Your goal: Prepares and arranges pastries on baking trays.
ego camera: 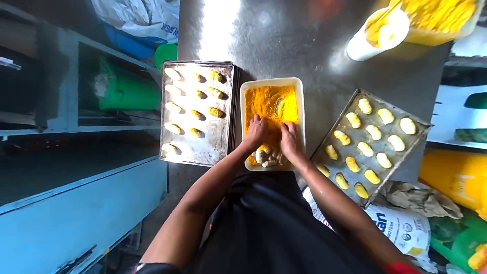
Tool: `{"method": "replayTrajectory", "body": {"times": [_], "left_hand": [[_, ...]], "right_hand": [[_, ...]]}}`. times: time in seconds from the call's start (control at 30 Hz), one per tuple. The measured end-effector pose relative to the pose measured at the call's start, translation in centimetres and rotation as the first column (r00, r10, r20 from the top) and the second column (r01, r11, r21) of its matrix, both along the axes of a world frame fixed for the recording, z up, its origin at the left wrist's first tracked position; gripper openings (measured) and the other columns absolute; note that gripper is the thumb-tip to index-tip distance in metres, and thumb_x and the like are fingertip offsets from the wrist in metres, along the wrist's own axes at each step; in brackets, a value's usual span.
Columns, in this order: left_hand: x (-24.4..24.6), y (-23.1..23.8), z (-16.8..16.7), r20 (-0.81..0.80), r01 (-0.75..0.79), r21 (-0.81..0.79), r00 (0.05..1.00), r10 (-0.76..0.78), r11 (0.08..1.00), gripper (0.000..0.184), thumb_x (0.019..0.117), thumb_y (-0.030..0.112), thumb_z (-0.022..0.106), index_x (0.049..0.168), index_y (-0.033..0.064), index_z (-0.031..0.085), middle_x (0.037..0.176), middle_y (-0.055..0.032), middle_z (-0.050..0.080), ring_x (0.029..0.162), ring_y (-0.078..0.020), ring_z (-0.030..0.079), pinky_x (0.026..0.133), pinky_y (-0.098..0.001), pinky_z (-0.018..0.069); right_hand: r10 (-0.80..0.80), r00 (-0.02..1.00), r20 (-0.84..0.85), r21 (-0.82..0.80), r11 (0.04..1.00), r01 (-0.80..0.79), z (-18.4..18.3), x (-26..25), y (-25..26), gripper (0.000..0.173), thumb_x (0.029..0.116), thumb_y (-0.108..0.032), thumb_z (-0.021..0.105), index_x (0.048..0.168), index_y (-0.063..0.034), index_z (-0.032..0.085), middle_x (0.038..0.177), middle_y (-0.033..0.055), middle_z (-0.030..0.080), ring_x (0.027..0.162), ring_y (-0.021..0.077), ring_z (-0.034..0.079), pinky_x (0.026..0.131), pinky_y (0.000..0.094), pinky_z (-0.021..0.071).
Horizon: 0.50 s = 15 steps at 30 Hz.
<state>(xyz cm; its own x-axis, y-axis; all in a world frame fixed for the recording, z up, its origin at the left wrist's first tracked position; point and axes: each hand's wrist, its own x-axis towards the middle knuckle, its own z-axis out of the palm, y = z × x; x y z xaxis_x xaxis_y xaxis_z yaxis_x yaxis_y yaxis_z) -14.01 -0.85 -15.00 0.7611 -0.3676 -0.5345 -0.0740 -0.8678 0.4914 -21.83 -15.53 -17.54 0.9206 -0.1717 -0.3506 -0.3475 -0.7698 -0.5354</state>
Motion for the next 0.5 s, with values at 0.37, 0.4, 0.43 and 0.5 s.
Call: {"method": "replayTrajectory", "body": {"times": [0.37,0.4,0.43,0.5], "left_hand": [[-0.4,0.0,0.3,0.13,0.189,0.121,0.97,-0.205,0.974,0.024,0.0951,0.019,0.068,0.117,0.0084,0.071,0.13,-0.0179,0.06,0.124,-0.0398,0.054,0.094,-0.056,0.0535],[-0.4,-0.1,1.4,0.093,0.139,0.034,0.986,-0.142,0.99,0.024,0.0935,0.016,0.07,0.116,0.0079,0.07,0.128,-0.0189,0.061,0.12,-0.039,0.058,0.093,-0.055,0.0555],[-0.6,-0.1,2.7,0.053,0.073,-0.05,0.996,-0.07,0.996,0.026,0.0918,0.011,0.072,0.117,0.0076,0.07,0.129,-0.0209,0.059,0.115,-0.0383,0.062,0.092,-0.0541,0.0571],[-0.6,0.3,4.1,0.02,0.004,-0.114,1.0,-0.002,0.993,0.031,0.0886,0.002,0.073,0.119,0.0078,0.069,0.136,-0.0228,0.054,0.102,-0.0364,0.069,0.085,-0.0527,0.0613]], "right_hand": [[0.116,0.989,-0.095,-0.035,0.992,-0.12,0.6,1.5,-1.2,0.044,0.0851,-0.005,0.072,0.129,-0.0115,0.069,0.124,0.0184,0.066,0.118,0.0405,0.06,0.098,0.059,0.0505],[0.108,0.988,-0.112,0.004,0.994,-0.108,1.3,1.8,-1.4,0.044,0.0822,-0.003,0.074,0.125,-0.0099,0.07,0.123,0.0188,0.067,0.116,0.041,0.061,0.097,0.0612,0.0504],[0.096,0.988,-0.117,0.037,0.995,-0.092,2.1,2.0,-1.5,0.043,0.0813,-0.003,0.074,0.124,-0.0087,0.07,0.122,0.0194,0.068,0.114,0.0407,0.063,0.095,0.0626,0.0516],[0.083,0.989,-0.126,0.051,0.996,-0.077,2.8,1.9,-1.2,0.044,0.0848,-0.005,0.073,0.128,-0.0096,0.068,0.124,0.0212,0.065,0.111,0.0407,0.065,0.09,0.0629,0.0542]]}}
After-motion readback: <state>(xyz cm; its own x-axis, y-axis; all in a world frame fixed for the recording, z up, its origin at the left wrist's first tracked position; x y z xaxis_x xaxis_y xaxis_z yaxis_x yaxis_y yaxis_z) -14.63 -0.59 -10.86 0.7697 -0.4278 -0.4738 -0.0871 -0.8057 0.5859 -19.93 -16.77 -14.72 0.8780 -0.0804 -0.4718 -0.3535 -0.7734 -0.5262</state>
